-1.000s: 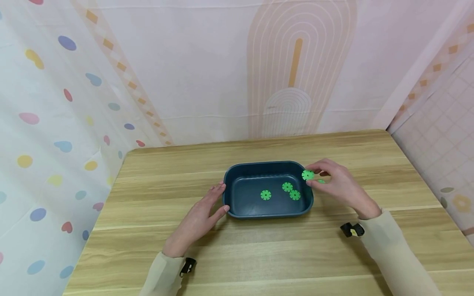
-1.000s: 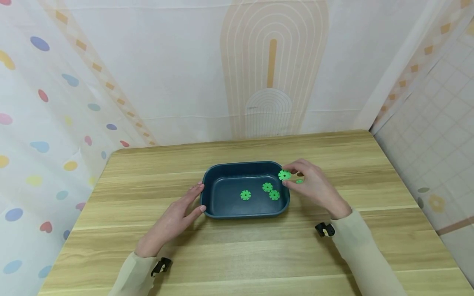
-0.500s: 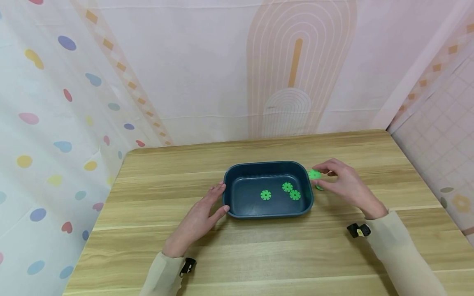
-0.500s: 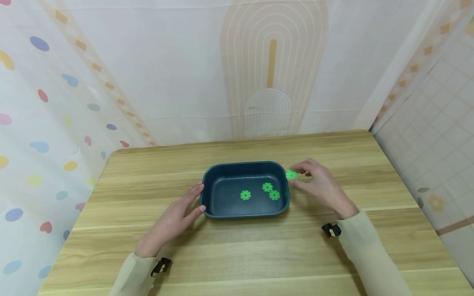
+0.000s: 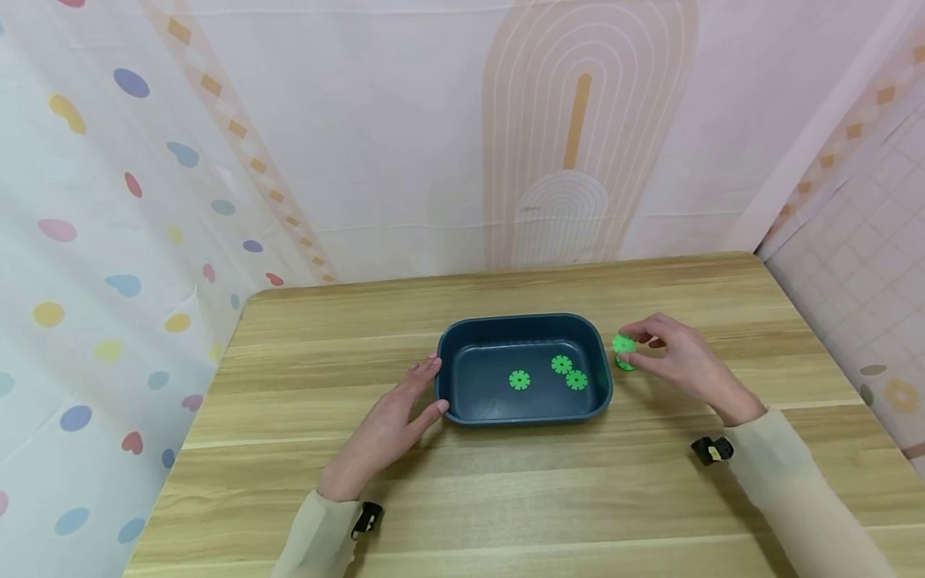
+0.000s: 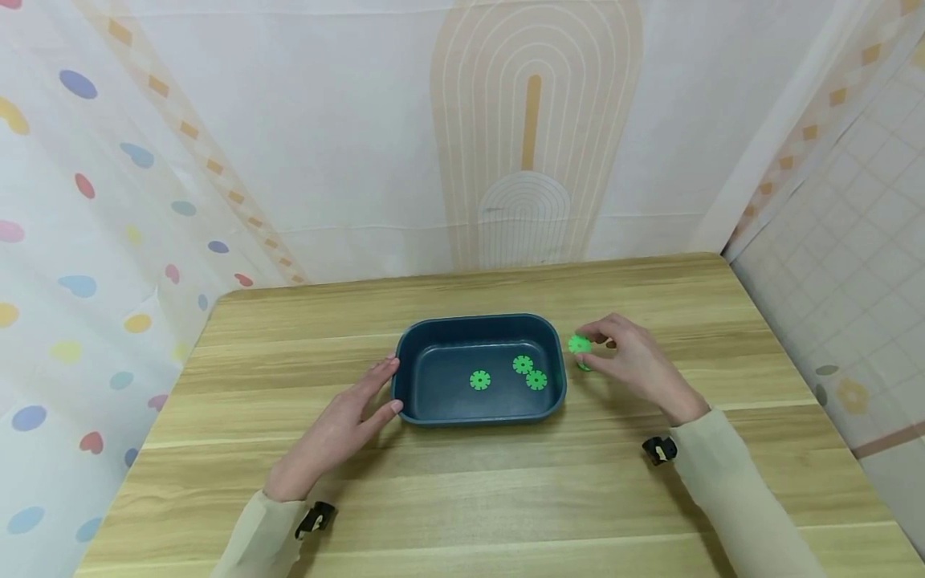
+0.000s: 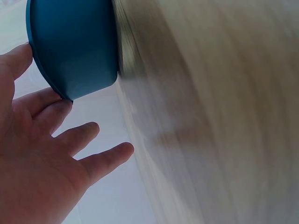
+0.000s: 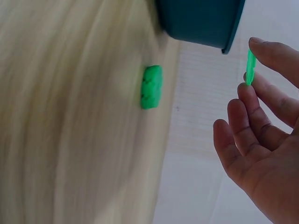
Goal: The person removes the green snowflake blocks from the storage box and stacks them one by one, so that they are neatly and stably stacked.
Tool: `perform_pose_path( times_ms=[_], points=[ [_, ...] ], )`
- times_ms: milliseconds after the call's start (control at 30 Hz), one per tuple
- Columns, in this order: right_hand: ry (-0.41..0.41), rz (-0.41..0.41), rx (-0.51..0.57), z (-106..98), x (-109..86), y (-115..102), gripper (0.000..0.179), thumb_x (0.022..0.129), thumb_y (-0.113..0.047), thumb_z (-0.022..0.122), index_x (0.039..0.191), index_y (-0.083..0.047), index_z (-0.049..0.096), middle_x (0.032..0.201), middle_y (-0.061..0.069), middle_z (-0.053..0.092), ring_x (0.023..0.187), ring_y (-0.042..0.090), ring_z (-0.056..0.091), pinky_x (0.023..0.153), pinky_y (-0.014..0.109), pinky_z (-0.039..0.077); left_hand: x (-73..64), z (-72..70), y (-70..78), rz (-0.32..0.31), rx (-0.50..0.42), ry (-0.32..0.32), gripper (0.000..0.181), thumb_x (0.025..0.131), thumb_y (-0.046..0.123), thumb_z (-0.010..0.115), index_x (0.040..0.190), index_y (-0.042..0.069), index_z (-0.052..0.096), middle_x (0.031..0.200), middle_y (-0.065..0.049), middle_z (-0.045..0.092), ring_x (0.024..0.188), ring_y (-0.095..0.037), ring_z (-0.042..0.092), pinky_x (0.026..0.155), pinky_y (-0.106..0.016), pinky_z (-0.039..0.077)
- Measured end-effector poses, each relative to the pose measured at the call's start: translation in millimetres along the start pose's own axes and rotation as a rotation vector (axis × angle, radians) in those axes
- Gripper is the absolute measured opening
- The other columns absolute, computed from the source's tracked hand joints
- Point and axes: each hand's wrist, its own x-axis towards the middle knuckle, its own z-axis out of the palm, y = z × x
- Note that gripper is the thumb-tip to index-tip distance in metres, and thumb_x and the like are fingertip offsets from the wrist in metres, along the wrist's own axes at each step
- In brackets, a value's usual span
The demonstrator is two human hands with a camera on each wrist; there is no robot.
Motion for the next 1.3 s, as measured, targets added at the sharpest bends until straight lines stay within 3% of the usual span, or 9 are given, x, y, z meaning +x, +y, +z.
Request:
perform_pose_path(
  times_ms=[767, 1300],
  points=[
    [-0.073, 0.031, -0.027, 0, 2.1, 22, 0.032, 0.093, -0.008, 0.078, 0.121, 0.006, 0.07, 0.114, 0.019, 0.067, 0.103, 0.034, 0.063, 0.091, 0.054, 0.057, 0.3, 0.1, -0.3, -0.007, 0.01, -0.003, 0.067, 0.107, 0.041, 0.057, 0.163, 0.012, 0.033, 0.168, -0.009, 0.03, 0.155, -0.03, 0.026, 0.122, -0.053, 0.028],
    [-0.147, 0.083, -0.069, 3, 6.1, 27, 0.031, 0.093, -0.011, 0.079, 0.12, 0.003, 0.07, 0.111, 0.014, 0.067, 0.099, 0.029, 0.061, 0.089, 0.048, 0.055, 0.0, -0.2, -0.1, -0.014, 0.005, -0.01, 0.068, 0.107, 0.042, 0.057, 0.164, 0.013, 0.032, 0.169, -0.003, 0.027, 0.155, -0.029, 0.025, 0.122, -0.054, 0.027]
  ],
)
